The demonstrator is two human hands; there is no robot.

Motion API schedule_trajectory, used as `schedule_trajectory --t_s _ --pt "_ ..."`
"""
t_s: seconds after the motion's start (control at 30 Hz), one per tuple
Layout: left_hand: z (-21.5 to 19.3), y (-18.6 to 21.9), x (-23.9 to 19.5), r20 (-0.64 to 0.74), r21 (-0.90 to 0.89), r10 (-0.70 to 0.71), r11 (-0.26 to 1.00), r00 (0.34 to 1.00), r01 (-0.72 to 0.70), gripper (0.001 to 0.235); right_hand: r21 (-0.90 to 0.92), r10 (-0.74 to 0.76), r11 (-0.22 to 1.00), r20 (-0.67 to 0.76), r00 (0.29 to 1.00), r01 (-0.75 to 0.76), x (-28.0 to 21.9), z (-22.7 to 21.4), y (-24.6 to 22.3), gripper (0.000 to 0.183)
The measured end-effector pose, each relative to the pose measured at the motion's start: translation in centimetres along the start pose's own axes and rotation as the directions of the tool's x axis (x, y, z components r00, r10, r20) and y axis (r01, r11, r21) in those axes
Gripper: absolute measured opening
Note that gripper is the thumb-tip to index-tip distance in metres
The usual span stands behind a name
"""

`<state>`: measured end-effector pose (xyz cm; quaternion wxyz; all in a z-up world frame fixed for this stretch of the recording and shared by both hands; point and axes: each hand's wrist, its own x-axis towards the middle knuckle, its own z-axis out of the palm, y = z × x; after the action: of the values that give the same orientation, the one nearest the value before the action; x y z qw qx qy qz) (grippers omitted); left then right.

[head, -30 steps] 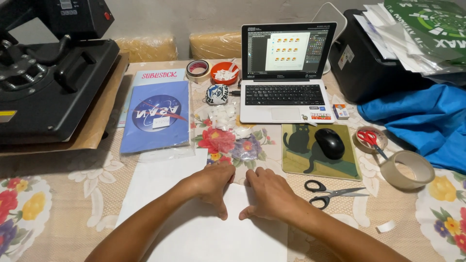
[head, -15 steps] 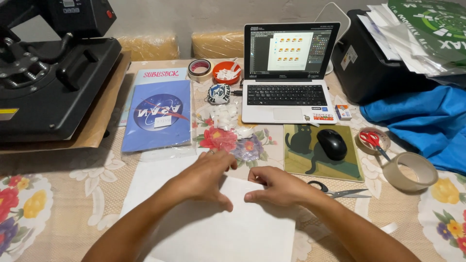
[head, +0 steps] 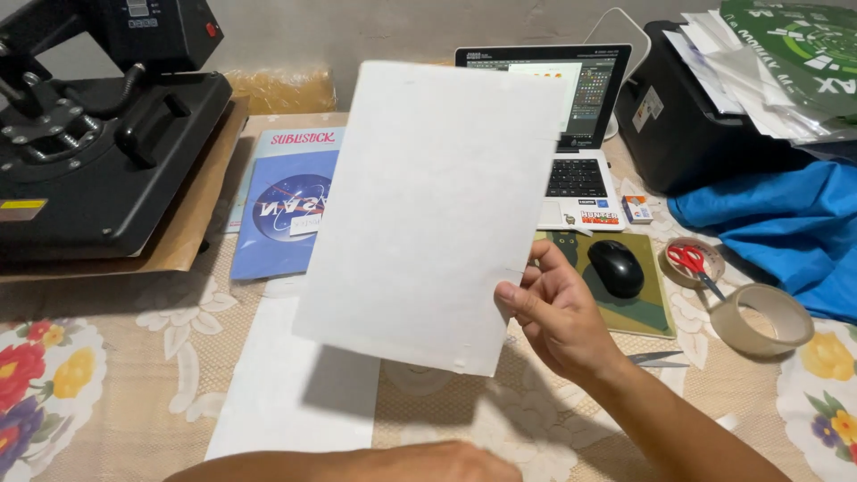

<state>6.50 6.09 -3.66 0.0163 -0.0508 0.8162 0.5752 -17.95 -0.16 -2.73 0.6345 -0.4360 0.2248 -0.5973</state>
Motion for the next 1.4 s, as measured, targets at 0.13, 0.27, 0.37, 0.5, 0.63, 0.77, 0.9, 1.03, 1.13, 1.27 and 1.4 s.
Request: schedule_trajectory --t_s 0.13,0.27,0.37,0.5,0.63,0.77,0.9,1.03,1.13,1.27,1.4 --pt "-1.4 1.1 2.8 -0.485 -0.07 -0.33 0.938 0.81 0.34 0.083 0.02 -0.08 0.996 -0.057 0.995 0.082 -1.2 1.4 0.4 0.036" --pt "-3.0 -9.2 2.6 -0.379 -0.592 -0.212 0.804 0.901 -0.06 0.122 0.007 -0.027 1.0 -0.093 0.995 0.027 -1.8 1.3 0.9 0.036" --pt "-3.7 -2.6 1.6 -0.845 0.272 0.39 0.903 0.367 -0.333 0.071 -0.02 -0.031 0.999 -0.086 0.996 0.029 -1.7 1.4 0.6 0.043" --pt "-3.0 -2.4 2.0 -0.854 0.295 0.391 0.907 0.343 -0.3 0.044 -0.188 -0.093 0.98 -0.115 0.989 0.07 -1.4 1.6 -0.6 0.031" --pt "-3.8 0.3 1.2 -0.783 0.277 0.415 0.9 0.464 -0.338 0.047 -0.404 -0.156 0.909 -0.104 0.982 0.102 -1.2 2.3 -2.4 0.029" --pt "-3.2 -2.8 0.7 -0.859 0.208 0.291 0.95 0.421 -0.232 0.048 -0.495 -0.172 0.865 -0.126 0.977 0.088 -1.1 3.0 -3.7 0.045" --pt "-2.4 -2.8 1.3 -0.939 0.097 0.12 0.992 0.323 -0.087 0.039 -0.881 -0.48 0.41 0.011 0.877 0.235 -1.3 2.4 -3.6 0.059" --pt "-2.6 -0.3 1.6 -0.953 0.068 0.105 0.988 0.283 -0.138 0.05 -0.802 -0.364 -0.066 0.574 0.734 0.594 -1.8 3.6 -4.6 0.03" --pt "-1.9 -2.5 2.2 -0.983 0.122 0.132 0.989 0.129 -0.08 0.048 -0.783 -0.326 -0.102 0.609 0.723 0.614 -2.6 4.5 -3.5 0.034" --pt "-1.4 -4.2 2.4 -0.988 0.055 0.062 0.997 0.142 -0.05 0.04 -0.78 -0.352 -0.115 0.611 0.709 0.615 -2.6 4.5 -2.6 0.034" --pt "-1.5 -3.4 2.3 -0.971 0.101 0.099 0.995 0.218 -0.003 0.039 -0.784 -0.351 -0.071 0.598 0.72 0.617 -2.6 5.1 -2.7 0.019"
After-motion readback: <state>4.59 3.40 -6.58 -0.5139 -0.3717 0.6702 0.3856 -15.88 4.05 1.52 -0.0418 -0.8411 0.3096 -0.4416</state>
